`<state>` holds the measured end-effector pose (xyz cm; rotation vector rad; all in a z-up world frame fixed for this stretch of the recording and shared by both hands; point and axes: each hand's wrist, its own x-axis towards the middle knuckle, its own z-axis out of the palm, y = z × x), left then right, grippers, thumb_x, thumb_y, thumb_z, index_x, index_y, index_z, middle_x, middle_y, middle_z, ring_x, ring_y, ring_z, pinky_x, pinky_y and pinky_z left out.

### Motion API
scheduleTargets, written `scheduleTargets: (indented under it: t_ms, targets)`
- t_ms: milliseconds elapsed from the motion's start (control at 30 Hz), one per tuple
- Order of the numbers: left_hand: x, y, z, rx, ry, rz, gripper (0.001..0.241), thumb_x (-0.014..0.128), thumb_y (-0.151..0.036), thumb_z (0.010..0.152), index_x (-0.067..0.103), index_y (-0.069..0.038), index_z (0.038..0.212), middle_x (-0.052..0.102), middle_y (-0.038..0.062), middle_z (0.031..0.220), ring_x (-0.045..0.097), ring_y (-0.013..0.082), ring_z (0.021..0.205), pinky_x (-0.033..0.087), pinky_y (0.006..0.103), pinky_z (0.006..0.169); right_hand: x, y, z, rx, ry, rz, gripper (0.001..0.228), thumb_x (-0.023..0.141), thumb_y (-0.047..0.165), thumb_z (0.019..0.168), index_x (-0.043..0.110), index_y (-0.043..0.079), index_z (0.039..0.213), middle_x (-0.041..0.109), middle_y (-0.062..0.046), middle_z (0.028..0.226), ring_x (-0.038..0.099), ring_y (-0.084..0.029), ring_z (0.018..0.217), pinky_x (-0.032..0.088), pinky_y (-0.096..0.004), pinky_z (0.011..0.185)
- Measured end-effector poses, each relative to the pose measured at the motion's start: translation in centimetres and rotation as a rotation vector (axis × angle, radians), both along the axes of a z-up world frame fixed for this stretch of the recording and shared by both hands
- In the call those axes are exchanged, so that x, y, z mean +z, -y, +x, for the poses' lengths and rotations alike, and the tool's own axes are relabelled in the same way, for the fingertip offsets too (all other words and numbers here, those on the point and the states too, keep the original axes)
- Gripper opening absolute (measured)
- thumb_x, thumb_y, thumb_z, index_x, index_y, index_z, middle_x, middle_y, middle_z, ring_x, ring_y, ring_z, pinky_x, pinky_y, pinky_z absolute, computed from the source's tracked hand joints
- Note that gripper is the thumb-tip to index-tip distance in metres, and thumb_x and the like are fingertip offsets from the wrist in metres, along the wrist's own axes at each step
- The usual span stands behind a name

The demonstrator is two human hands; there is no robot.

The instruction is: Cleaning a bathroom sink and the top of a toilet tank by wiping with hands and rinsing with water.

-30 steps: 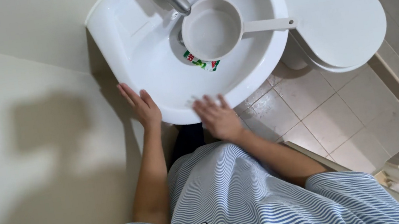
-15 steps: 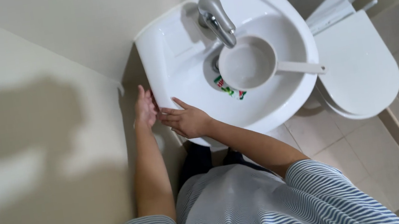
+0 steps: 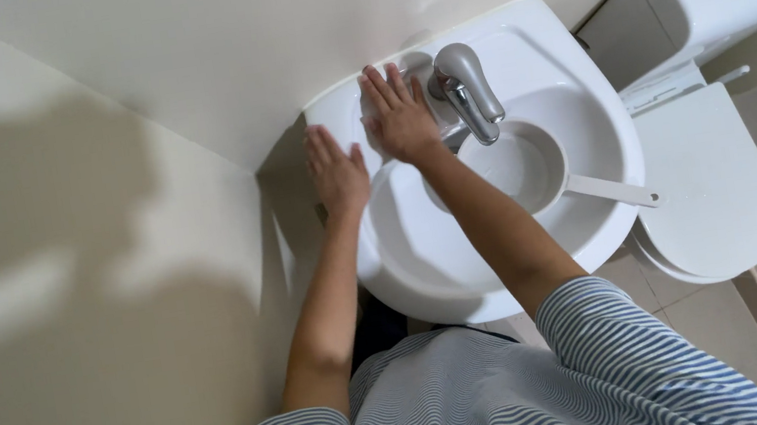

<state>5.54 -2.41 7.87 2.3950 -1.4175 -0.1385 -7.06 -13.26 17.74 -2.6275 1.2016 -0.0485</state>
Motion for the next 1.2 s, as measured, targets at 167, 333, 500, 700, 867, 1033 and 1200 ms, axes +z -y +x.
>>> scheduleTargets:
  t_ms: [167,333,500,700,867,1033,1200]
  targets:
    - [4.1,-0.7,-0.1,-0.253,-0.021,0.049,0.065,0.039,-0.028,0.108,0.016,-0.012,0.166,0.014,0.008,0.175,0.011,0.0268,0.161,0.011,0.0533,0.129,-0.4,-3.1,-1.7,0.127,-0.011,0.015,0.066,0.028,0.044,0.107,0.017,0.011,0.163,0.013,-0.006,0.172,0.010,-0.032,0.158,0.009,-0.055,0.126]
    - [5.5,1.8,0.2,-0.249,-0.117,0.030,0.065,0.044,-0.027,0.108,0.019,-0.013,0.165,0.017,0.007,0.174,0.015,0.0242,0.161,0.011,0.0524,0.129,-2.3,-3.2,-3.2,-0.071,0.011,-0.087,0.069,0.031,0.050,0.107,0.027,0.008,0.162,0.019,-0.008,0.172,0.014,-0.033,0.159,0.014,-0.052,0.128]
    - [4.7,3.1,-1.6,-0.039,-0.047,0.016,0.067,0.047,-0.027,0.105,0.018,-0.007,0.163,0.017,0.012,0.171,0.017,0.0307,0.158,0.013,0.0509,0.126,-2.2,-5.0,-4.9,0.177,0.180,-0.061,0.059,0.043,0.041,0.106,0.039,0.011,0.158,0.033,-0.007,0.166,0.024,-0.034,0.154,0.018,-0.056,0.124]
    - [6.9,0.5,-3.1,-0.386,0.124,0.104,0.060,0.054,-0.017,0.097,0.042,-0.009,0.156,0.034,0.003,0.167,0.019,0.0258,0.158,0.009,0.0525,0.129,-3.2,-7.6,-7.3,0.047,0.351,-0.115,0.060,0.058,0.025,0.099,0.047,-0.001,0.152,0.041,-0.017,0.161,0.035,-0.038,0.151,0.028,-0.053,0.121]
    - [6.2,-0.1,-5.6,-0.318,0.019,-0.001,0.049,0.059,-0.019,0.095,0.058,-0.006,0.143,0.045,0.011,0.159,0.029,0.0294,0.152,0.012,0.0528,0.126,-0.7,-8.3,-12.9,-0.121,0.421,0.133,0.026,0.058,0.022,0.101,0.070,0.004,0.115,0.069,-0.013,0.125,0.063,-0.034,0.120,0.052,-0.044,0.103]
    - [6.9,-1.4,-12.2,-0.374,-0.239,-0.060,0.037,0.064,-0.016,0.091,0.069,-0.005,0.126,0.056,0.015,0.146,0.043,0.0361,0.142,0.033,0.0484,0.119,-2.1,-6.8,-19.8,-0.444,0.249,0.296,0.020,0.062,0.021,0.094,0.076,0.006,0.098,0.073,-0.015,0.098,0.070,-0.038,0.086,0.056,-0.047,0.080]
    - [9.7,-2.8,-18.3,-0.591,-0.769,0.076,0.034,0.062,-0.016,0.098,0.067,-0.005,0.130,0.069,0.015,0.130,0.065,0.0318,0.119,0.051,0.0383,0.102,-9.1,-5.4,-24.8,-0.372,0.328,0.256,0.019,0.062,0.014,0.090,0.075,0.005,0.100,0.073,-0.020,0.102,0.068,-0.042,0.092,0.055,-0.049,0.084]
